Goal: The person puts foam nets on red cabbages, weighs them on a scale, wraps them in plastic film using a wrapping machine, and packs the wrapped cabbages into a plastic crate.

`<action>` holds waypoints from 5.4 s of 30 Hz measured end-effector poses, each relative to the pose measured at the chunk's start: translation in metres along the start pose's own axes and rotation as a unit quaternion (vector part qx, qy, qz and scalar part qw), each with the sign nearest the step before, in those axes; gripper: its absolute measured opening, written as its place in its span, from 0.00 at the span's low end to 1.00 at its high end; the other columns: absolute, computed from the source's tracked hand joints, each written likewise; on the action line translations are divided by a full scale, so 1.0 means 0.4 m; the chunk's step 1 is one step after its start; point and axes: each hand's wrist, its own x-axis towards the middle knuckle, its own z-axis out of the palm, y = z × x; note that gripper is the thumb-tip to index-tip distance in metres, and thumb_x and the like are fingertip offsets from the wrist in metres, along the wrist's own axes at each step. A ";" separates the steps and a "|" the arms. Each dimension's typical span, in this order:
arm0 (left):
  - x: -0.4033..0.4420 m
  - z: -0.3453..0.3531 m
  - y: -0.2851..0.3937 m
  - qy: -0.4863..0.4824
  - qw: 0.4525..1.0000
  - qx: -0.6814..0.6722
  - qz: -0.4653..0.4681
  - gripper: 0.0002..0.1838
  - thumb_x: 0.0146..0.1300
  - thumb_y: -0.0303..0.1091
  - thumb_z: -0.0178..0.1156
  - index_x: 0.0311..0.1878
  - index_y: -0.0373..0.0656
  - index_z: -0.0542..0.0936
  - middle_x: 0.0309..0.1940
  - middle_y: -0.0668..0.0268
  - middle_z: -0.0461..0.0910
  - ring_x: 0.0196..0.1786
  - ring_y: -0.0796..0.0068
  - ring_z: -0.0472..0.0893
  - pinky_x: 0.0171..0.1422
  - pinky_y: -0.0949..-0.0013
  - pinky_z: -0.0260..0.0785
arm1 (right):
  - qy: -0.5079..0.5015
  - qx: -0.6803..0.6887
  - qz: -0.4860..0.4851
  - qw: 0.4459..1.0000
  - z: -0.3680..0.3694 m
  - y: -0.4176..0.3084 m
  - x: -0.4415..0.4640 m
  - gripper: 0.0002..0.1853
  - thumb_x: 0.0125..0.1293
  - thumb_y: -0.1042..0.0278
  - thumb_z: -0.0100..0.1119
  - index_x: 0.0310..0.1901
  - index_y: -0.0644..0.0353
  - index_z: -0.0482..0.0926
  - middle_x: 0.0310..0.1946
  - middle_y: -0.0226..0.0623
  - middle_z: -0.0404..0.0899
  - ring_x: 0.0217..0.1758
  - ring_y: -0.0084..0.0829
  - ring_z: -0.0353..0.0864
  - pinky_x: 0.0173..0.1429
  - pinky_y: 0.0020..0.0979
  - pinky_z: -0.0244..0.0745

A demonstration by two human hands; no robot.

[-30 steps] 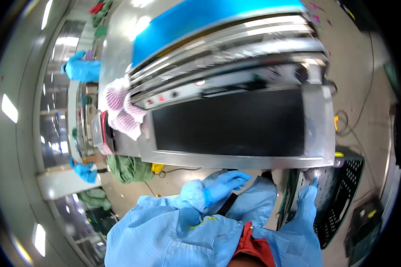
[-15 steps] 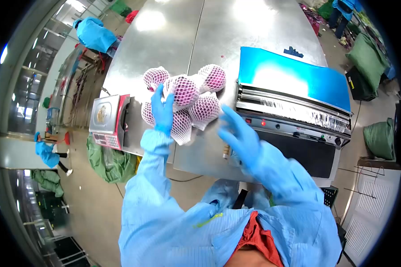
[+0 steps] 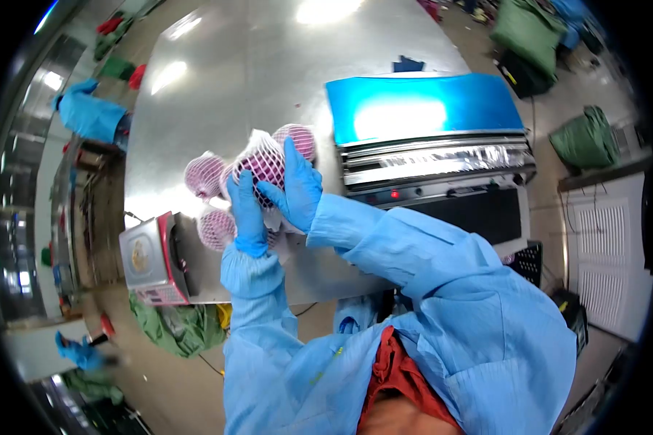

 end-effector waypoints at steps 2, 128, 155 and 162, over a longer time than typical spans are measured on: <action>-0.046 0.147 0.051 -0.075 0.996 -0.036 0.040 0.25 0.72 0.42 0.49 0.66 0.38 0.65 0.63 0.58 0.69 0.63 0.67 0.71 0.69 0.65 0.61 | 0.075 -0.019 -0.062 0.995 -0.132 0.003 0.030 0.53 0.57 0.45 0.65 0.70 0.75 0.45 0.62 0.65 0.61 0.63 0.60 0.64 0.66 0.49 0.61; -0.367 0.533 -0.411 0.031 0.805 0.546 0.230 0.07 0.65 0.34 0.60 0.33 0.41 0.78 0.29 0.59 0.76 0.29 0.58 0.79 0.33 0.60 0.71 | 0.034 -0.374 0.187 0.908 -0.907 0.481 -0.494 0.13 0.71 0.55 0.50 0.35 0.56 0.73 0.33 0.46 0.78 0.29 0.50 0.78 0.32 0.47 0.72; -0.387 0.694 -0.280 -0.290 0.830 -0.063 -0.472 0.17 0.70 0.40 0.56 0.46 0.33 0.82 0.39 0.61 0.84 0.39 0.77 0.83 0.46 0.73 0.76 | 0.174 -0.326 0.044 0.928 -0.877 0.373 -0.511 0.07 0.58 0.64 0.65 0.32 0.54 0.77 0.23 0.36 0.73 0.21 0.35 0.76 0.23 0.34 0.70; -0.428 0.640 -0.160 -0.404 0.811 0.014 -0.423 0.26 0.59 0.31 0.66 0.61 0.35 0.72 0.50 0.62 0.80 0.49 0.76 0.80 0.57 0.71 0.73 | 0.147 -0.224 -0.067 0.961 -0.854 0.252 -0.477 0.10 0.62 0.69 0.63 0.26 0.59 0.72 0.21 0.38 0.68 0.18 0.40 0.72 0.22 0.37 0.66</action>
